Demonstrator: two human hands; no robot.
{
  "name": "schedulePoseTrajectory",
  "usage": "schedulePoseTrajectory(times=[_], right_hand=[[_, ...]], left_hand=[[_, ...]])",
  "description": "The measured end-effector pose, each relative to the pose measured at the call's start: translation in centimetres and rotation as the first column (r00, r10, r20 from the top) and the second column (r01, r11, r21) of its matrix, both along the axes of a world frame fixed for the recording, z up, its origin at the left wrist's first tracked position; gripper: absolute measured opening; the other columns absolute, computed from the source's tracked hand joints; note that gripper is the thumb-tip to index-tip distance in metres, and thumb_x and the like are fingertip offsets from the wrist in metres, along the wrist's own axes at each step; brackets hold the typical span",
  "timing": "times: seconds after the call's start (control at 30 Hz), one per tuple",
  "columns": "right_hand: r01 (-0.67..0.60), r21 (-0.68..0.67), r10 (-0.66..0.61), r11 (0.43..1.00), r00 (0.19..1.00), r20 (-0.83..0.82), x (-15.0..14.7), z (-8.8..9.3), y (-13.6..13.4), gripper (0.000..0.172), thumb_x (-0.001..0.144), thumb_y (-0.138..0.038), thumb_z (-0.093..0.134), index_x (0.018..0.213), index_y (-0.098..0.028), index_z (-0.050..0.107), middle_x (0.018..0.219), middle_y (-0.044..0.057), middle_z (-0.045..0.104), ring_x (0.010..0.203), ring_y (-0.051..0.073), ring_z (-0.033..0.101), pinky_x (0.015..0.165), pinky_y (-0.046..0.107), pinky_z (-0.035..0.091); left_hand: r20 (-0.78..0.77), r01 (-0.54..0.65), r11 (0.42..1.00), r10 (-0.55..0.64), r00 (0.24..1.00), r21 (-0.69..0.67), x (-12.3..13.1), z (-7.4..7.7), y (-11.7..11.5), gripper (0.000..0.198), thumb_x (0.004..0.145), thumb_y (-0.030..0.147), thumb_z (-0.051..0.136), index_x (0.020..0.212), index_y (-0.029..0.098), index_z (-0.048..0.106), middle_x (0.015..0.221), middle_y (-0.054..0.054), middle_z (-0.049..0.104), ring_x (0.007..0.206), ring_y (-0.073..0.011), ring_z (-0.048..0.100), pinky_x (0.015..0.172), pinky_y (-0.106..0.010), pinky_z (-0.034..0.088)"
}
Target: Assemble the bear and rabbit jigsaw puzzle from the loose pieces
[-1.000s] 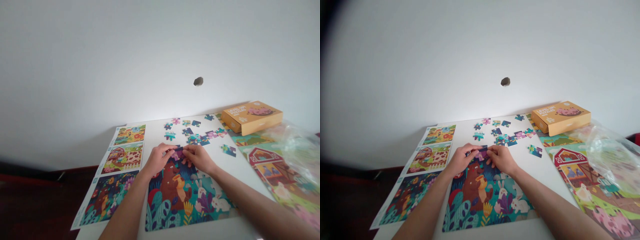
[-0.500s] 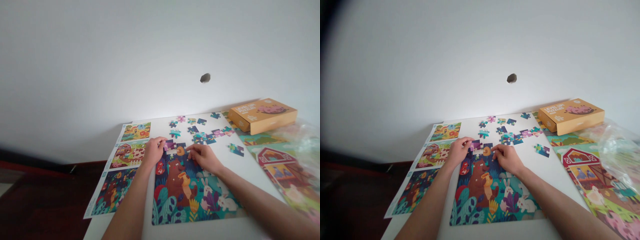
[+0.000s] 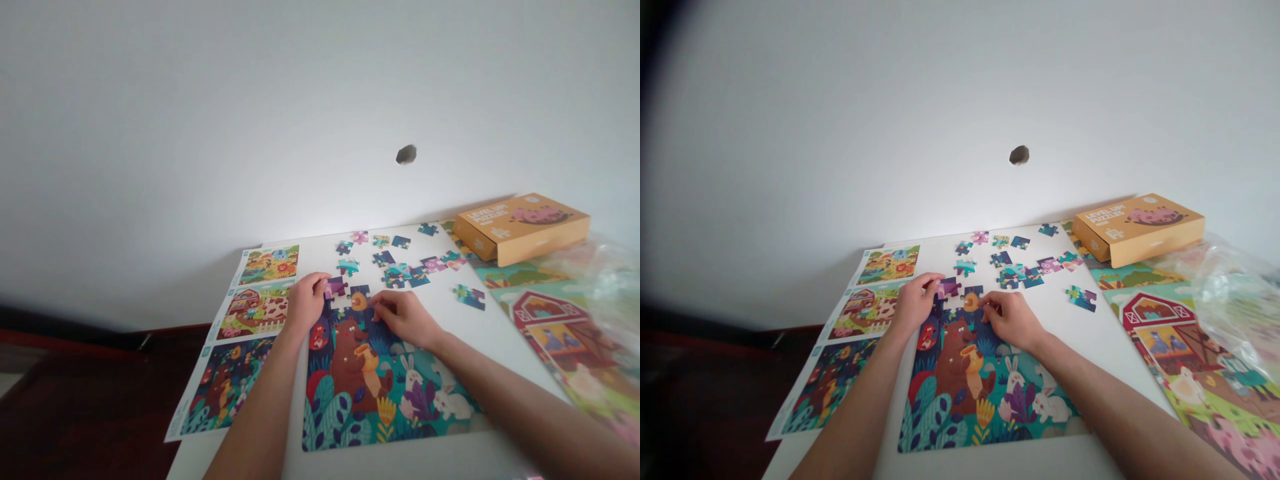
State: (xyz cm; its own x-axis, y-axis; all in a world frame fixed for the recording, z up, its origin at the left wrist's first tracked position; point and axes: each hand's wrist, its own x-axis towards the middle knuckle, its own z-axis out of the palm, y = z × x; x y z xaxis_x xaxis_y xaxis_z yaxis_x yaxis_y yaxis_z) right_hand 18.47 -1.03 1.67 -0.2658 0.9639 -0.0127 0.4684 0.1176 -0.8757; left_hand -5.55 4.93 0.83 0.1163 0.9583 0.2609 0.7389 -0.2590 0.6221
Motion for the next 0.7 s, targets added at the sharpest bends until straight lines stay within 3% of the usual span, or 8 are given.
schedulePoseTrajectory(times=[0.17,0.33,0.5,0.6,0.7], right_hand=[[-0.020,0.025,0.019,0.999,0.999,0.040,-0.1,0.4,-0.1,0.021,0.087,-0.020,0.051,0.095,-0.019,0.070,0.075,0.000,0.075,0.063,0.015,0.066,0.063,0.024,0.048],[-0.033,0.050,0.030,0.998,0.998,0.057,-0.1,0.6,-0.1,0.022,0.088,-0.020,0.051,0.096,-0.019,0.071,0.076,0.001,0.075,0.063,0.014,0.066,0.062,0.024,0.047],[-0.024,0.121,0.004,0.992,0.986,0.166,0.0,0.4,-0.1,0.024,0.089,-0.022,0.050,0.098,-0.021,0.072,0.076,0.001,0.075,0.067,0.016,0.068,0.065,0.025,0.048],[0.067,0.232,-0.141,0.970,0.938,0.317,0.7,0.4,0.3,0.026,0.091,-0.022,0.048,0.100,-0.022,0.072,0.089,0.003,0.076,0.078,0.018,0.069,0.073,0.027,0.049],[0.172,0.322,-0.315,0.931,0.823,0.472,2.3,0.4,1.1,0.027,0.091,-0.022,0.049,0.103,-0.022,0.072,0.104,0.008,0.072,0.092,0.023,0.068,0.080,0.030,0.048]], left_hand=[[0.105,-0.169,0.985,0.166,0.981,0.028,-0.7,-1.1,0.8,0.025,0.088,0.022,0.050,0.103,0.020,0.070,0.102,-0.006,0.075,0.088,-0.0208,0.071,0.086,-0.035,0.055],[0.111,-0.184,0.982,0.179,0.978,0.036,-1.0,-1.8,1.3,0.025,0.086,0.023,0.054,0.107,0.017,0.067,0.102,-0.009,0.072,0.080,-0.0197,0.070,0.083,-0.036,0.056],[0.067,-0.015,0.996,0.010,0.998,0.082,-0.3,-1.3,0.8,0.022,0.090,0.028,0.054,0.102,0.020,0.071,0.110,-0.008,0.066,0.096,-0.0195,0.066,0.085,-0.034,0.057],[-0.056,0.155,0.981,-0.149,0.987,0.115,0.2,-0.8,0.4,0.022,0.092,0.030,0.054,0.100,0.022,0.073,0.115,-0.008,0.065,0.111,-0.0222,0.061,0.102,-0.040,0.050],[-0.122,0.253,0.965,-0.243,0.962,0.074,0.3,-0.9,0.1,0.024,0.093,0.032,0.054,0.103,0.022,0.073,0.124,-0.009,0.063,0.119,-0.0240,0.058,0.108,-0.042,0.045]])
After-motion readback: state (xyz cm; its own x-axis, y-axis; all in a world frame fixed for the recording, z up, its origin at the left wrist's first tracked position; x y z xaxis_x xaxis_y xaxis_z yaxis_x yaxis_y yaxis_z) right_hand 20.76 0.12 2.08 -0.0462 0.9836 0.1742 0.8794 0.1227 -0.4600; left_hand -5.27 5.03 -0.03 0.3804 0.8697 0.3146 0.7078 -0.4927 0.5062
